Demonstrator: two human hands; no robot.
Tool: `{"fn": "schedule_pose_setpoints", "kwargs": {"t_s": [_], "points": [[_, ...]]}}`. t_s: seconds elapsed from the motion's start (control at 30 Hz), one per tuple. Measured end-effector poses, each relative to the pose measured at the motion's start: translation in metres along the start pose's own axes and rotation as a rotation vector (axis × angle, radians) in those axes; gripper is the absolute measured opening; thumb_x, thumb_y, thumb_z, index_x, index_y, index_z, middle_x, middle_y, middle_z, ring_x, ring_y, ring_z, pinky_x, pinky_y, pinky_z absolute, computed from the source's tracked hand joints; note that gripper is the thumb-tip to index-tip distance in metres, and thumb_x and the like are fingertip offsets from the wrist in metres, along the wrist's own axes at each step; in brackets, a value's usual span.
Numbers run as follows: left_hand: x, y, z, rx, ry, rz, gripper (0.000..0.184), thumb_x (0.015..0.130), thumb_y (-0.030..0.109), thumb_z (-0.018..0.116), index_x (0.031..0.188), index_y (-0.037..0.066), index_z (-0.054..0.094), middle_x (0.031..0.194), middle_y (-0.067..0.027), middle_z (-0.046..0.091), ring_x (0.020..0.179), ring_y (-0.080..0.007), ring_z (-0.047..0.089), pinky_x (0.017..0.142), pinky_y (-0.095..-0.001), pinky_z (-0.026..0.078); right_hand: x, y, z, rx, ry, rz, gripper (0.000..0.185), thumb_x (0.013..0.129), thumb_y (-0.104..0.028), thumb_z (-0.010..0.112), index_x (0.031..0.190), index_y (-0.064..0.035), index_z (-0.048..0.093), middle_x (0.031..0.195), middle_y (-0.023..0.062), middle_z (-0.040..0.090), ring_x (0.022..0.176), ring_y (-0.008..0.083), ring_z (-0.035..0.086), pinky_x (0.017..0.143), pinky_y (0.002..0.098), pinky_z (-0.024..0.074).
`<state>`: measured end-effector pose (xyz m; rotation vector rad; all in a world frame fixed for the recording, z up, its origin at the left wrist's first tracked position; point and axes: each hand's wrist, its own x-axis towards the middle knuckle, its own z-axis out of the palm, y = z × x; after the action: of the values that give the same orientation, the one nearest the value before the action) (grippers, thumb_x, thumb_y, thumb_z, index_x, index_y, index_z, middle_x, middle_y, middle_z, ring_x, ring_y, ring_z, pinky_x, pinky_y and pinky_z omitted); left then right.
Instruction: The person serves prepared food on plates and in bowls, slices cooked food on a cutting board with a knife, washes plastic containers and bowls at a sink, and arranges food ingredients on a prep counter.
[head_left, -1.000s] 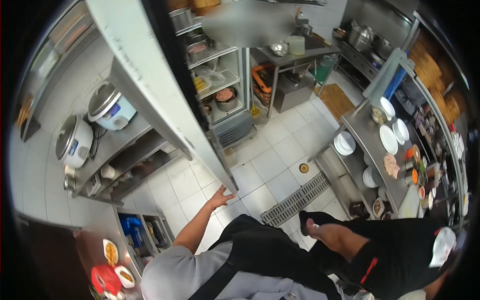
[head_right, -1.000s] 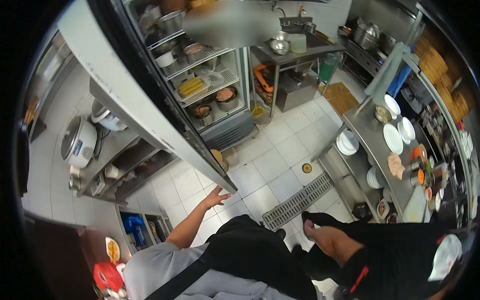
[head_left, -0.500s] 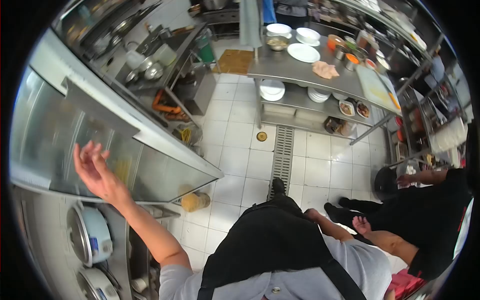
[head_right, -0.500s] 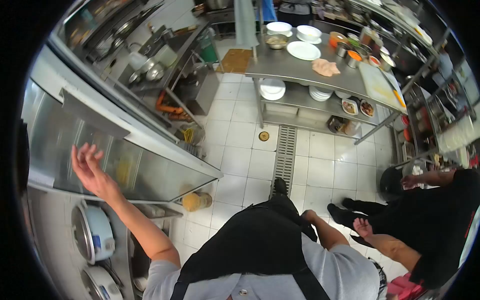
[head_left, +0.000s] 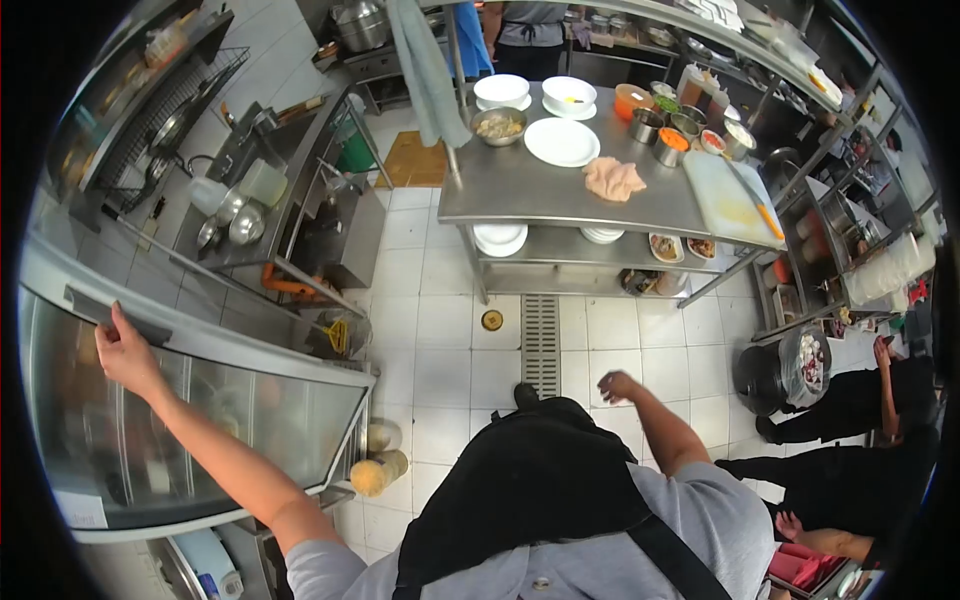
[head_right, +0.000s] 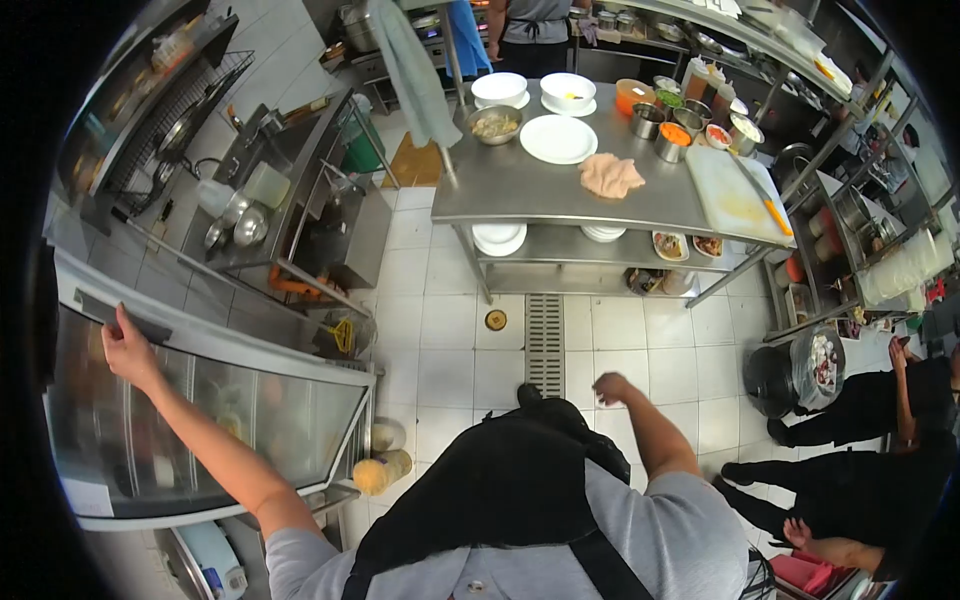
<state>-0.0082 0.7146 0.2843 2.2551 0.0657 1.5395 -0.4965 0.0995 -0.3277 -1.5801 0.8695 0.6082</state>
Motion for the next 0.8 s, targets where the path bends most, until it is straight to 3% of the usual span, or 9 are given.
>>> {"fn": "schedule_pose_setpoints", "kwargs": {"t_s": [0.07, 0.1, 0.13, 0.17, 0.2, 0.27, 0.53, 0.73, 0.8], "points": [[0.017, -0.021, 0.044, 0.085, 0.022, 0.04, 0.049, 0.09, 0.05, 0.067, 0.084, 0.001, 0.066, 0.072, -0.0129, 0.066, 0.067, -0.0332, 0.063, 0.064, -0.0444, 0.05, 0.043, -0.013, -0.077, 0.433, -0.148, -0.212, 0.035, 0.073, -0.011, 0.077, 0.107, -0.0061, 0.067, 0.096, 0.0096, 0.073, 0.088, 0.0211, 0.071, 0.066, 0.0368, 0.0595], [0.027, -0.036, 0.064, 0.142, 0.054, 0.069, 0.048, 0.091, 0.05, 0.066, 0.083, 0.002, 0.067, 0.075, -0.0143, 0.068, 0.07, -0.0361, 0.065, 0.065, -0.0462, 0.05, 0.061, -0.029, -0.104, 0.008, 0.131, -0.56, 0.035, 0.079, -0.003, 0.071, 0.113, -0.0034, 0.063, 0.096, 0.0137, 0.072, 0.082, 0.0217, 0.072, 0.058, 0.0369, 0.059], [0.037, -0.055, 0.07, 0.224, 0.096, 0.096, 0.048, 0.091, 0.05, 0.064, 0.083, 0.003, 0.067, 0.078, -0.0157, 0.07, 0.073, -0.0389, 0.066, 0.067, -0.0479, 0.051, 0.057, -0.074, -0.124, 0.223, 0.252, -0.347, 0.039, 0.081, -0.003, 0.068, 0.119, -0.0048, 0.059, 0.094, 0.0134, 0.07, 0.073, 0.0216, 0.07, 0.056, 0.0378, 0.0582], [0.046, -0.07, 0.078, 0.295, 0.114, 0.132, 0.047, 0.091, 0.05, 0.064, 0.084, 0.004, 0.067, 0.081, -0.0162, 0.07, 0.075, -0.0401, 0.067, 0.068, -0.0487, 0.051, 0.061, -0.104, -0.145, 0.287, 0.376, -0.422, 0.038, 0.083, -0.004, 0.065, 0.12, -0.0034, 0.058, 0.096, 0.0117, 0.07, 0.069, 0.0193, 0.067, 0.054, 0.0346, 0.0567], [0.058, -0.081, 0.089, 0.362, 0.131, 0.163, 0.046, 0.091, 0.05, 0.064, 0.085, 0.004, 0.067, 0.083, -0.0167, 0.071, 0.077, -0.0413, 0.067, 0.069, -0.0494, 0.052, 0.043, -0.156, -0.164, 0.046, 0.492, -0.401, 0.038, 0.086, -0.005, 0.063, 0.123, -0.0024, 0.057, 0.098, 0.0125, 0.069, 0.075, 0.0198, 0.066, 0.061, 0.036, 0.0566], [0.065, -0.078, 0.101, 0.366, 0.077, 0.003, 0.047, 0.089, 0.051, 0.066, 0.088, 0.004, 0.067, 0.087, -0.0171, 0.072, 0.081, -0.0414, 0.068, 0.072, -0.0504, 0.052, 0.068, -0.193, -0.211, -0.112, 0.686, -0.721, 0.039, 0.088, -0.008, 0.064, 0.125, -0.0023, 0.057, 0.1, 0.0138, 0.069, 0.08, 0.0231, 0.066, 0.071, 0.0374, 0.0556], [0.103, -0.125, 0.14, 0.46, 0.111, -0.205, 0.053, 0.085, 0.056, 0.066, 0.105, 0.007, 0.071, 0.1, -0.0174, 0.073, 0.096, -0.0424, 0.068, 0.082, -0.0517, 0.052, 0.054, -0.339, -0.261, -0.445, 1.071, -0.804, 0.051, 0.082, -0.013, 0.074, 0.129, -0.0052, 0.057, 0.124, 0.0253, 0.059, 0.117, 0.0408, 0.055, 0.097, 0.0485, 0.046], [0.091, -0.116, 0.145, 0.482, 0.268, -0.148, 0.057, 0.087, 0.053, 0.067, 0.101, -0.002, 0.069, 0.09, -0.0196, 0.072, 0.086, -0.0403, 0.069, 0.076, -0.0489, 0.053, 0.11, -0.345, -0.273, -0.676, 1.157, -0.595, 0.052, 0.084, -0.026, 0.071, 0.13, -0.008, 0.057, 0.125, 0.0247, 0.06, 0.126, 0.0434, 0.049, 0.106, 0.0495, 0.0406], [0.082, -0.118, 0.143, 0.421, 0.237, -0.159, 0.055, 0.088, 0.045, 0.07, 0.114, -0.003, 0.065, 0.098, -0.0219, 0.068, 0.093, -0.039, 0.064, 0.08, -0.0463, 0.051, 0.122, -0.344, -0.28, -0.719, 1.187, -0.539, 0.053, 0.084, -0.031, 0.068, 0.131, -0.0085, 0.057, 0.125, 0.0232, 0.06, 0.125, 0.0413, 0.05, 0.105, 0.0507, 0.0403]]}}
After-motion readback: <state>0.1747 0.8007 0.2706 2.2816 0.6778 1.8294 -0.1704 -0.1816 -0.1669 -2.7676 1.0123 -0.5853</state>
